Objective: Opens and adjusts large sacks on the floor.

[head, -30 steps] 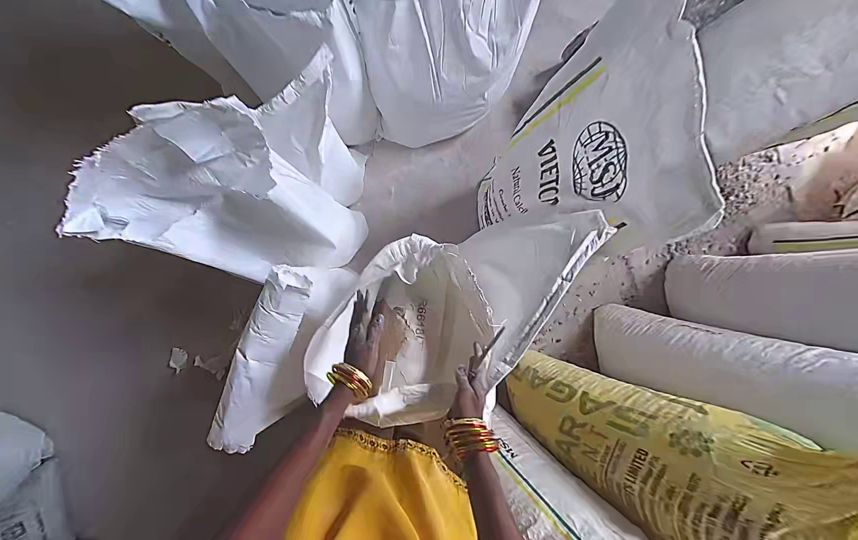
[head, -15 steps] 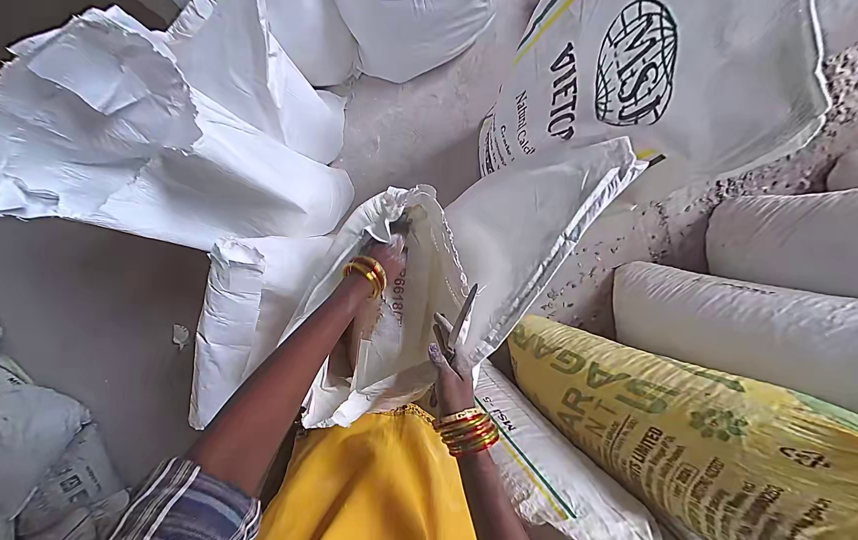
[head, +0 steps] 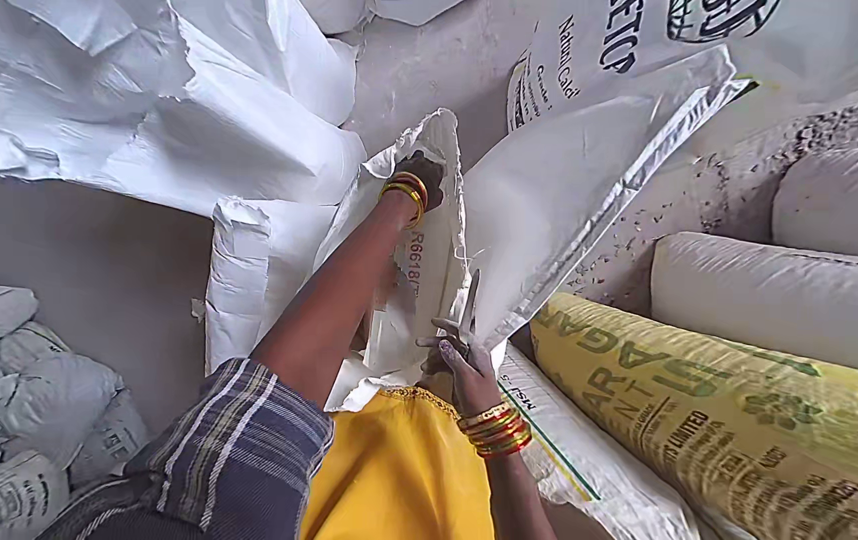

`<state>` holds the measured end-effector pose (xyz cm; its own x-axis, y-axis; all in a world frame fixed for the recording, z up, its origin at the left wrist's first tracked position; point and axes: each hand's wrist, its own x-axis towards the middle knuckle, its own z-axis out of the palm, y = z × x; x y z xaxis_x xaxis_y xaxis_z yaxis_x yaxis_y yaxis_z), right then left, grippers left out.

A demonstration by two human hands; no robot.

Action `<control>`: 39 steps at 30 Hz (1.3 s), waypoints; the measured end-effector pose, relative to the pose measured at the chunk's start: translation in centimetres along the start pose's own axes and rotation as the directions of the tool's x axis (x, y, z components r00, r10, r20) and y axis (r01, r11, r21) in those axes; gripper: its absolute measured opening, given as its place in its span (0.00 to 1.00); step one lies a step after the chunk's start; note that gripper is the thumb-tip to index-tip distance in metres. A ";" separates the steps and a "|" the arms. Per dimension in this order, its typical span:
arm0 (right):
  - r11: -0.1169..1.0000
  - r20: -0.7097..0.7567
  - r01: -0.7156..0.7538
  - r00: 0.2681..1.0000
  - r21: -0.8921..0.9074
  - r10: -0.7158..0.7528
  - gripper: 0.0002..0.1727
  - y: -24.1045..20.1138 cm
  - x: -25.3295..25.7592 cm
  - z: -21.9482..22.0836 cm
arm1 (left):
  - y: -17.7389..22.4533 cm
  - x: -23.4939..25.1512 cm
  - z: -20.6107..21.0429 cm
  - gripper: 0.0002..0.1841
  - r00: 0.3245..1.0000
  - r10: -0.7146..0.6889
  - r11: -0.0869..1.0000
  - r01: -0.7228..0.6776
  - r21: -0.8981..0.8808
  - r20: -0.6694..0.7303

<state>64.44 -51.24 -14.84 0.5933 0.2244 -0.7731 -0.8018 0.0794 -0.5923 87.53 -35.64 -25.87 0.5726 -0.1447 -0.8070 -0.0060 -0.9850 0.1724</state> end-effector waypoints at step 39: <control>0.962 -0.090 -0.041 0.996 -0.271 0.017 0.18 -1.8 -0.1 7.0 | -4.6 -15.3 14.2 0.35 0.897 -0.362 0.310 0.372 -0.875 0.253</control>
<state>65.35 -44.60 -12.13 0.5833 0.1371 -0.8006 -0.7763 -0.1961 -0.5991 67.20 -30.27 -22.32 0.3084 0.2034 -0.9293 0.9285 -0.2765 0.2477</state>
